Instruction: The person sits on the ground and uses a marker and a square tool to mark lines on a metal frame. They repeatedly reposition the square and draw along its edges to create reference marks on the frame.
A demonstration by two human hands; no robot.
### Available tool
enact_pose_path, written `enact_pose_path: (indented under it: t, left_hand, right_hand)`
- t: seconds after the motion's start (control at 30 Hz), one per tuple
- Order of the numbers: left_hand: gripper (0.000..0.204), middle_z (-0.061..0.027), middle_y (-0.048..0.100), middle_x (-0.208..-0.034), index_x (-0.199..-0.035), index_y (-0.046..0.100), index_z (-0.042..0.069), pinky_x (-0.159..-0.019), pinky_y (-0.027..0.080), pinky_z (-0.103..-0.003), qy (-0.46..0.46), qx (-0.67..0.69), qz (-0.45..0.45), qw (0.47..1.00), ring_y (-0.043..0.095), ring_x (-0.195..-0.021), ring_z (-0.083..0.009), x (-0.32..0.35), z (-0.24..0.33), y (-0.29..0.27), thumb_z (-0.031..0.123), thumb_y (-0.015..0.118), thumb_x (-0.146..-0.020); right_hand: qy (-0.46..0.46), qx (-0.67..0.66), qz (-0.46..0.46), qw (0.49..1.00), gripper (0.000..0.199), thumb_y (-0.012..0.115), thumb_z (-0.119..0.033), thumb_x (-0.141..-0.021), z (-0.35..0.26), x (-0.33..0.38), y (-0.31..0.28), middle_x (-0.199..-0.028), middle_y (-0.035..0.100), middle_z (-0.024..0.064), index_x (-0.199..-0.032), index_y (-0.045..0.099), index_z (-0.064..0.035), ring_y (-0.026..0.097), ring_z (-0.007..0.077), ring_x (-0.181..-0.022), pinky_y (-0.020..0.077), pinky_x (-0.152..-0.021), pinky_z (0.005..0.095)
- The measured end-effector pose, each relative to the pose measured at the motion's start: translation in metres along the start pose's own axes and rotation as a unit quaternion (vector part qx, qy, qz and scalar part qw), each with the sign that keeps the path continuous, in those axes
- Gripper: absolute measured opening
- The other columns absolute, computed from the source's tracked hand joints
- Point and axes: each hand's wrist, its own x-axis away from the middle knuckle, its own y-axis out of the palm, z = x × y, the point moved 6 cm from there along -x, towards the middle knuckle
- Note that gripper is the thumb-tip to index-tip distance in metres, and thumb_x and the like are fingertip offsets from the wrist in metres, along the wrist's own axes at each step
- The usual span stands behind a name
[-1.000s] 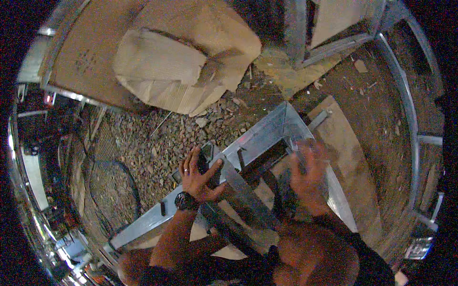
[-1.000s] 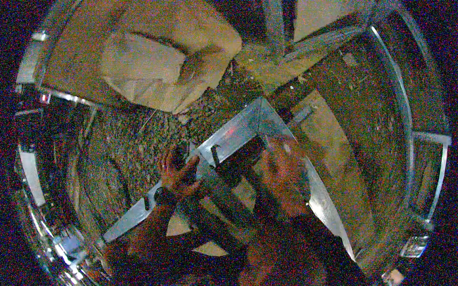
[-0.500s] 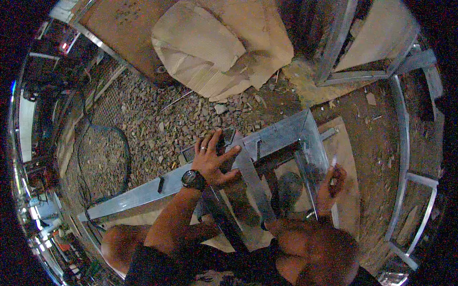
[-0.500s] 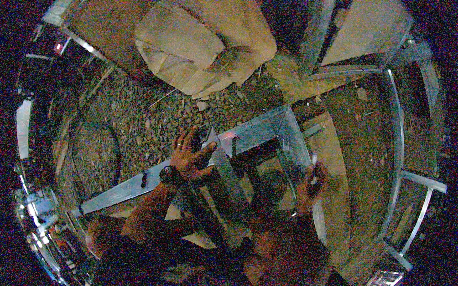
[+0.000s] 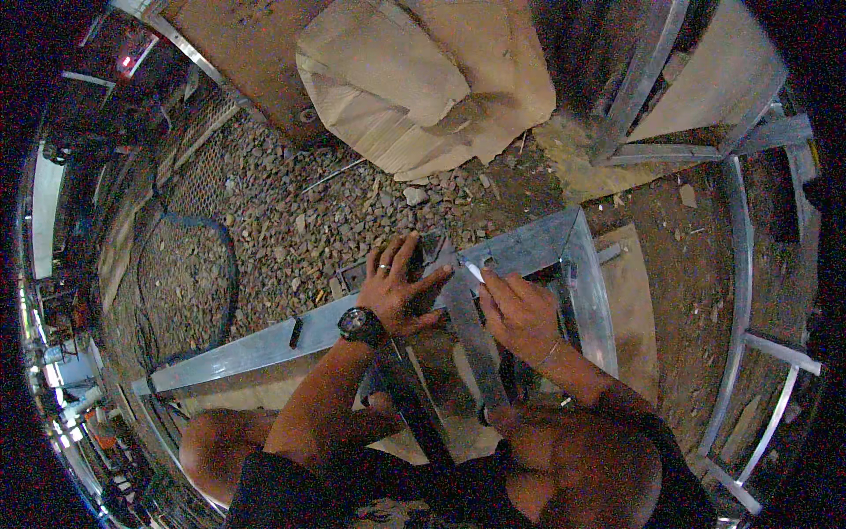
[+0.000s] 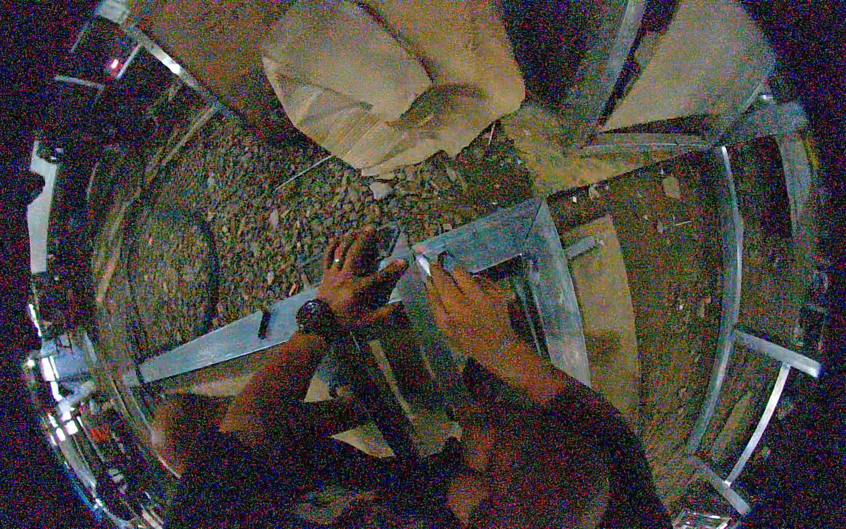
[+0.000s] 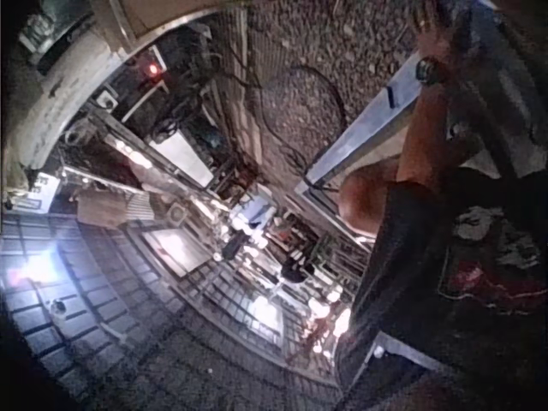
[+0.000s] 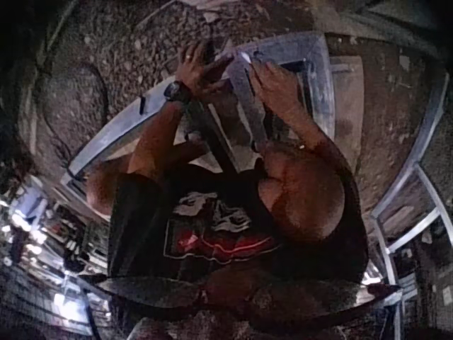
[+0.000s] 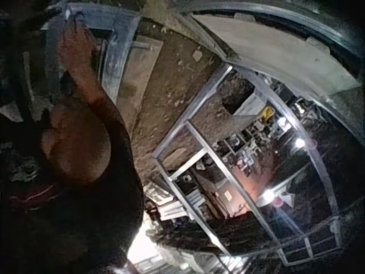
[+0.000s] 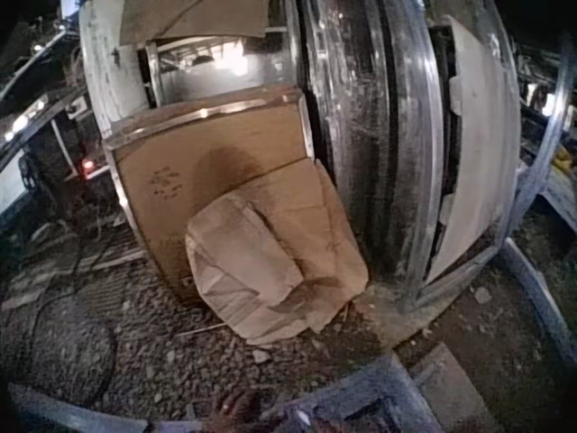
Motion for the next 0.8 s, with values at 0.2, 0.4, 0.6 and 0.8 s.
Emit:
enact_pose_path:
  t: [0.2, 0.4, 0.6, 0.8]
  left_hand:
    - [0.079, -0.026, 0.026, -0.171, -0.151, 0.059, 0.044, -0.123, 0.022, -0.066, 0.007, -0.023, 0.001, 1.0, 0.033, -0.153, -0.0486, -0.001, 0.0, 0.002, 0.067, 0.078, -0.077]
    - [0.079, -0.0257, 0.027, -0.171, -0.151, 0.059, 0.044, -0.123, 0.022, -0.066, 0.008, -0.022, 0.012, 1.0, 0.033, -0.152, -0.0481, 0.0, 0.0, 0.002, 0.066, 0.078, -0.077]
    - [0.079, -0.0259, 0.027, -0.171, -0.151, 0.058, 0.045, -0.122, 0.023, -0.066, 0.013, -0.006, 0.019, 1.0, 0.033, -0.152, -0.0475, -0.001, 0.001, 0.001, 0.066, 0.078, -0.077]
    - [0.08, -0.0252, 0.028, -0.171, -0.15, 0.058, 0.046, -0.123, 0.022, -0.066, 0.009, -0.007, 0.026, 1.0, 0.033, -0.153, -0.0468, 0.001, -0.001, 0.001, 0.067, 0.079, -0.076]
  right_hand:
    - [0.036, 0.054, -0.02, 0.998, 0.032, 0.076, -0.02, -0.092, -0.003, 0.002, 0.016, -0.084, 0.064, 0.0069, -0.12, 0.075, -0.0039, 0.064, 0.0258, -0.062, 0.0502, -0.053, 0.0388]
    - [0.065, 0.023, -0.038, 0.997, 0.029, 0.076, -0.022, -0.093, 0.004, 0.004, 0.025, -0.085, 0.064, 0.0065, -0.119, 0.075, -0.0084, 0.064, 0.0257, -0.063, 0.0516, -0.054, 0.0392]
    - [0.074, 0.008, -0.099, 0.992, 0.026, 0.072, -0.024, -0.096, 0.005, 0.006, 0.029, -0.089, 0.064, 0.0065, -0.117, 0.073, -0.0084, 0.066, 0.0257, -0.066, 0.0533, -0.058, 0.0408]
    - [0.096, -0.017, -0.209, 0.973, 0.029, 0.069, -0.025, -0.097, 0.002, 0.011, 0.024, -0.095, 0.065, 0.0075, -0.121, 0.07, -0.0083, 0.069, 0.0271, -0.072, 0.0541, -0.061, 0.0443]
